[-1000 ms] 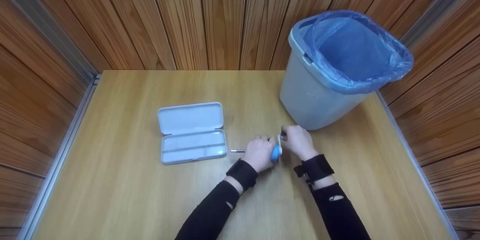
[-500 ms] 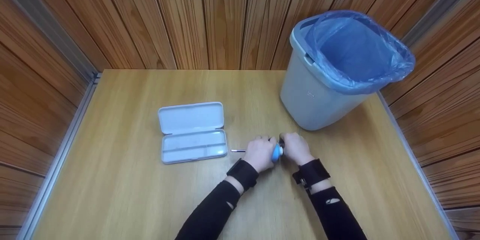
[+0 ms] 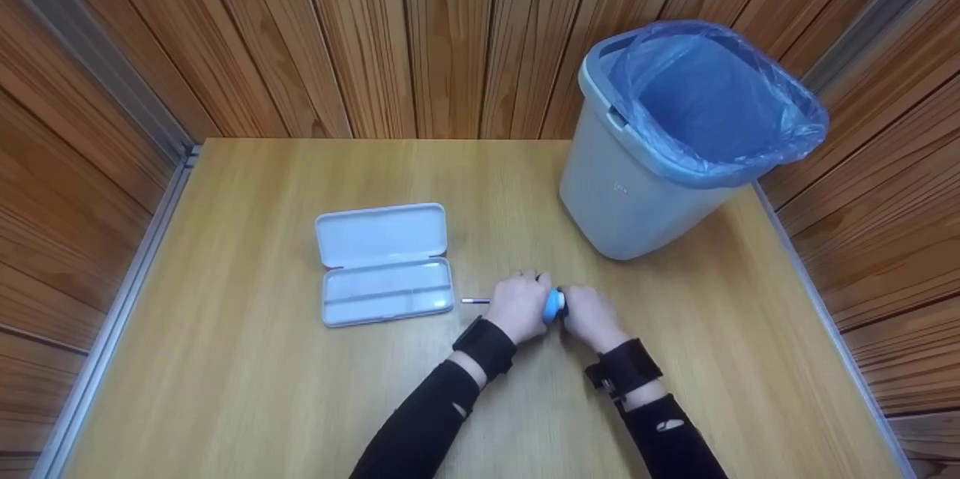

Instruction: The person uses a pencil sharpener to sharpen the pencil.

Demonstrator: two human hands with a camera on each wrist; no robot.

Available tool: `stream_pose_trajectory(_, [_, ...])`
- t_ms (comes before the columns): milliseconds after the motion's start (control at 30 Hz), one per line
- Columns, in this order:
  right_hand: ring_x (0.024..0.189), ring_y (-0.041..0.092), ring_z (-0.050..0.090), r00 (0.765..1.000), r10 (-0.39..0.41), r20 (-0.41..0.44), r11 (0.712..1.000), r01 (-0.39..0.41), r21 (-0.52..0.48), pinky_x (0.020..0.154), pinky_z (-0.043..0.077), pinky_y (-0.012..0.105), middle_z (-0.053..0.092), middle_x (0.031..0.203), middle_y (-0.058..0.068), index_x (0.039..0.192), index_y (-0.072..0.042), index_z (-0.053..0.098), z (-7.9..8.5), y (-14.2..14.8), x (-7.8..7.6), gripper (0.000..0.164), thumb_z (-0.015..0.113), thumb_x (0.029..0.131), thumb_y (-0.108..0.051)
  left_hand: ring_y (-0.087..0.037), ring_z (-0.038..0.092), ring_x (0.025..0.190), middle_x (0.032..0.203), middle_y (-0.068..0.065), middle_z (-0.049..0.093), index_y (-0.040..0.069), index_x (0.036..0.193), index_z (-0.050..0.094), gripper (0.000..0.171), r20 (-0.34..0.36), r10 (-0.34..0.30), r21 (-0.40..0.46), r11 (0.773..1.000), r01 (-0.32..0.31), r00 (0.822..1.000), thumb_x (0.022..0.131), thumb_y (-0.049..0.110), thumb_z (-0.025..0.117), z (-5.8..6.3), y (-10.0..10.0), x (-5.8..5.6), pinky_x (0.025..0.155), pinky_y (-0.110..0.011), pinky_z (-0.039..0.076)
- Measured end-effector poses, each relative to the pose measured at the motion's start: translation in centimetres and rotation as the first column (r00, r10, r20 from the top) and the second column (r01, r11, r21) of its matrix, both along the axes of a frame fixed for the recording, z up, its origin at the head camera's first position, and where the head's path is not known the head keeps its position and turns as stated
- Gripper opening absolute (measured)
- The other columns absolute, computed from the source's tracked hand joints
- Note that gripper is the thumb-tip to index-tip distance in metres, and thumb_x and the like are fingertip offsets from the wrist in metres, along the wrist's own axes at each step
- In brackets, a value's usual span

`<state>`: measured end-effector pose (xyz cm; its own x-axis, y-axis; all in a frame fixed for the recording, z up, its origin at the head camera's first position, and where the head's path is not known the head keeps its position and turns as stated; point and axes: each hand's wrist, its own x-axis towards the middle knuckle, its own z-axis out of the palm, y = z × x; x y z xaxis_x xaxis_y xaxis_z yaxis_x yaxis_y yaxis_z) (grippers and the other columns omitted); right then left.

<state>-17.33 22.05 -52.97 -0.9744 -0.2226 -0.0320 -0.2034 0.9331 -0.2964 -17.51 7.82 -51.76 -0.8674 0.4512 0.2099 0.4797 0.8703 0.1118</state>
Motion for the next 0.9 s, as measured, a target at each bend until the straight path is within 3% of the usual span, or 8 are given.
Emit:
stream_pose_trajectory(200, [0.065, 0.027, 0.059, 1.0, -0.015, 0.014, 1.0, 0.015, -0.025, 0.056, 0.046, 0.04, 0.063, 0.071, 0.011, 0.073, -0.006, 0.06, -0.1, 0.2, 1.6, 0.007, 0.064, 0.072, 0.0, -0.018, 0.058, 0.071, 0.086, -0.001, 0.063, 0.015, 0.093, 0.057, 0.049, 0.028, 0.004, -0.011, 1.0, -0.003, 1.0, 0.056, 0.037, 0.08, -0.1, -0.1, -0.1, 0.056, -0.031, 0.047])
stream_pose_trajectory(500, [0.063, 0.022, 0.057, 0.998, 0.041, -0.041, 0.993, -0.045, -0.107, 0.057, 0.045, 0.037, 0.06, 0.067, 0.006, 0.073, -0.01, 0.056, 0.8, 0.4, 3.7, 0.018, 0.065, 0.069, 0.006, -0.017, 0.058, 0.071, 0.085, 0.0, 0.063, 0.015, 0.093, 0.057, 0.049, 0.041, 0.003, -0.01, 1.0, -0.003, 0.999, 0.056, 0.036, 0.081, -0.1, 0.0, -0.1, 0.057, -0.031, 0.047])
stream_pose_trajectory(900, [0.064, 0.024, 0.063, 0.988, 0.049, -0.149, 0.986, -0.072, -0.15, 0.058, 0.05, 0.037, 0.066, 0.069, 0.007, 0.071, -0.007, 0.06, 3.2, 0.7, 5.2, 0.013, 0.071, 0.07, 0.0, -0.017, 0.058, 0.07, 0.082, -0.001, 0.063, 0.014, 0.091, 0.055, 0.05, -0.014, 0.011, -0.035, 0.999, -0.011, 1.0, 0.054, 0.036, 0.081, -0.2, 0.1, 0.0, 0.056, -0.03, 0.048])
